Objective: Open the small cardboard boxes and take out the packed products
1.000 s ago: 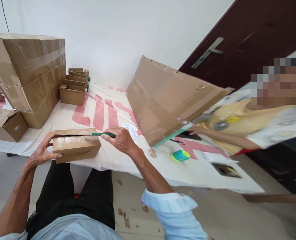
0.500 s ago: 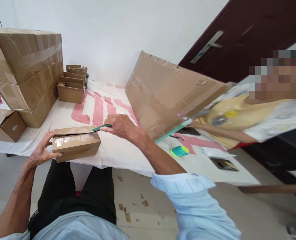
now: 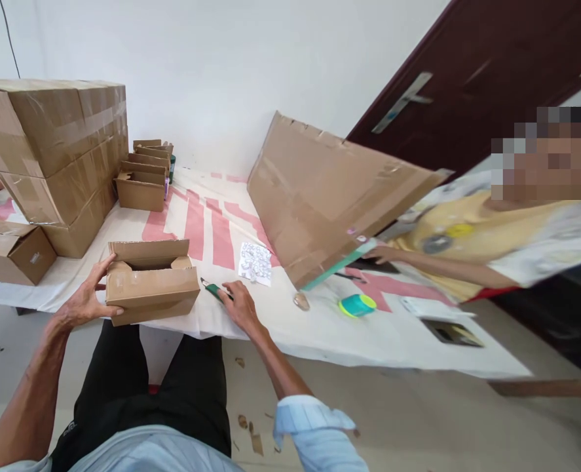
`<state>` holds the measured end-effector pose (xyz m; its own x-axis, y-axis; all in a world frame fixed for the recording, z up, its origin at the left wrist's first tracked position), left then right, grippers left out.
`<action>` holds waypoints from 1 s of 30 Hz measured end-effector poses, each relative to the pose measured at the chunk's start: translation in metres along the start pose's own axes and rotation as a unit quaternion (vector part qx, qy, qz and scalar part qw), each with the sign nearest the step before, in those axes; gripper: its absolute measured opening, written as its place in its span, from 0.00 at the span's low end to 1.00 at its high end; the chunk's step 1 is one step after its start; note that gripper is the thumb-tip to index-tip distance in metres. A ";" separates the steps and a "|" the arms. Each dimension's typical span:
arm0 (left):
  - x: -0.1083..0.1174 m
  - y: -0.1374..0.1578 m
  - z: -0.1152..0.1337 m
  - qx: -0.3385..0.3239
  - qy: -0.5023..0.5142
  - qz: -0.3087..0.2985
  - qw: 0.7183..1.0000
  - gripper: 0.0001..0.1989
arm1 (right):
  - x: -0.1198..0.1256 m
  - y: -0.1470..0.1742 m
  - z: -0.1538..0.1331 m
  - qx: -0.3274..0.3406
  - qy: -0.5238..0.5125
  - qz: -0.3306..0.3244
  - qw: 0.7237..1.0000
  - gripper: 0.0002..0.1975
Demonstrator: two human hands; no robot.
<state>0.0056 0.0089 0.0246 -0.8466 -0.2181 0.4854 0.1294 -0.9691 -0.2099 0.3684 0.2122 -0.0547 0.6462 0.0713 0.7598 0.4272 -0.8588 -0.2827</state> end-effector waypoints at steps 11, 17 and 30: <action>0.003 -0.001 0.000 0.009 0.014 -0.008 1.000 0.63 | 0.045 -0.027 -0.144 0.306 -0.019 -0.041 0.951 0.11; 0.004 -0.002 -0.002 0.004 -0.001 -0.021 1.000 0.64 | 0.033 0.039 -0.136 0.399 0.087 0.049 0.912 0.05; 0.006 0.007 0.004 0.027 0.082 -0.029 0.996 0.64 | 0.027 0.033 -0.148 0.369 0.067 0.008 0.927 0.12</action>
Point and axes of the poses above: each hand's wrist, its own y-axis away from the middle knuckle, its own x-axis out of the back of the hand, z = x × y, the point moved 2 cm from there along -y, towards the middle knuckle, and after that the axes turned 1 degree about y, right-handed, at the moved point
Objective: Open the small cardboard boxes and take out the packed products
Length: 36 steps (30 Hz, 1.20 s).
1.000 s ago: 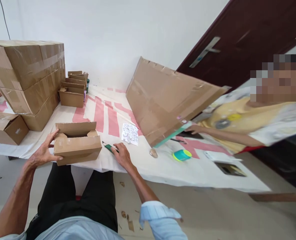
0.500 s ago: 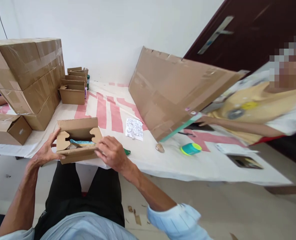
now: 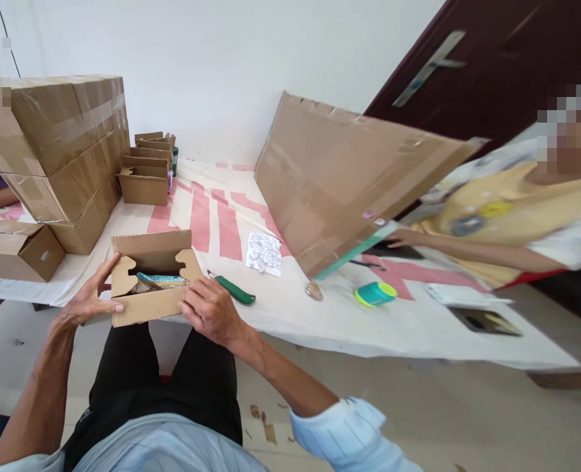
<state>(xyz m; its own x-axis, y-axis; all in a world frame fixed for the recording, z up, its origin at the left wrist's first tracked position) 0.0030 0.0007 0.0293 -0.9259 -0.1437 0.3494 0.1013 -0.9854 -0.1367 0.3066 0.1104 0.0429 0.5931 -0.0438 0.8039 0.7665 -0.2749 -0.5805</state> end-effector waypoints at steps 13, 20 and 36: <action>-0.003 0.000 -0.004 -0.001 -0.022 0.014 1.000 0.61 | 0.007 -0.090 0.032 -0.021 0.178 -0.249 0.952 0.09; -0.006 0.000 -0.001 0.001 -0.019 0.017 1.000 0.61 | 0.014 -0.096 0.038 -0.065 0.237 -0.307 0.920 0.08; -0.008 0.000 -0.001 0.001 -0.015 0.019 1.000 0.62 | -0.025 -0.112 0.030 -0.061 0.138 -0.469 0.870 0.06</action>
Point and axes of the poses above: each hand's wrist, its own y-axis away from the middle knuckle, its own x-axis out of the back of the hand, z = x × y, the point moved 2 cm from there along -y, towards the middle knuckle, and after that the axes turned 1 degree about y, right-handed, at the moved point
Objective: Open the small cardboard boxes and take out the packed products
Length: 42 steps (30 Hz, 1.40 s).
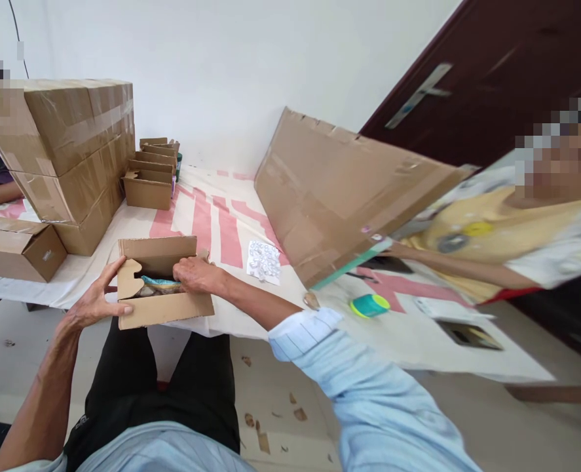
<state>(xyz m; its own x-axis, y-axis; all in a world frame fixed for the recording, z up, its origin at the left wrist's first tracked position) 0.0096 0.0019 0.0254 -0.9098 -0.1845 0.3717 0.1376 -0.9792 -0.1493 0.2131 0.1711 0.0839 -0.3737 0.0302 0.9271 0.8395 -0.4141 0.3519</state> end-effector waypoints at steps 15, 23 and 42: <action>0.002 -0.010 -0.002 -0.014 0.000 0.033 0.999 0.59 | 0.061 0.070 0.053 0.012 -0.343 0.282 0.896 0.11; 0.015 -0.041 0.062 -0.117 0.075 0.148 0.979 0.36 | 0.077 0.071 0.071 0.032 -0.524 0.339 0.781 0.17; 0.050 -0.159 0.072 -0.033 0.161 0.076 0.984 0.35 | 0.030 -0.060 0.112 -0.009 -0.754 0.332 0.566 0.27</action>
<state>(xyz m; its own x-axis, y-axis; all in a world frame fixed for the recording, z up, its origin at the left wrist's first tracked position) -0.0301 0.1425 0.1335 -0.9592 -0.2808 0.0334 0.2645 -0.9329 -0.2445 0.1960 0.2988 0.1048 0.7951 0.6004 -0.0858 0.5889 -0.7980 -0.1281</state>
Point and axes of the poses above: each hand's wrist, its own y-axis away from the middle knuckle, its own x-axis out of the back of the hand, z = x × y, the point moved 2 cm from there along -y, towards the middle knuckle, and after that the axes turned 1 degree about y, right-handed, at the moved point
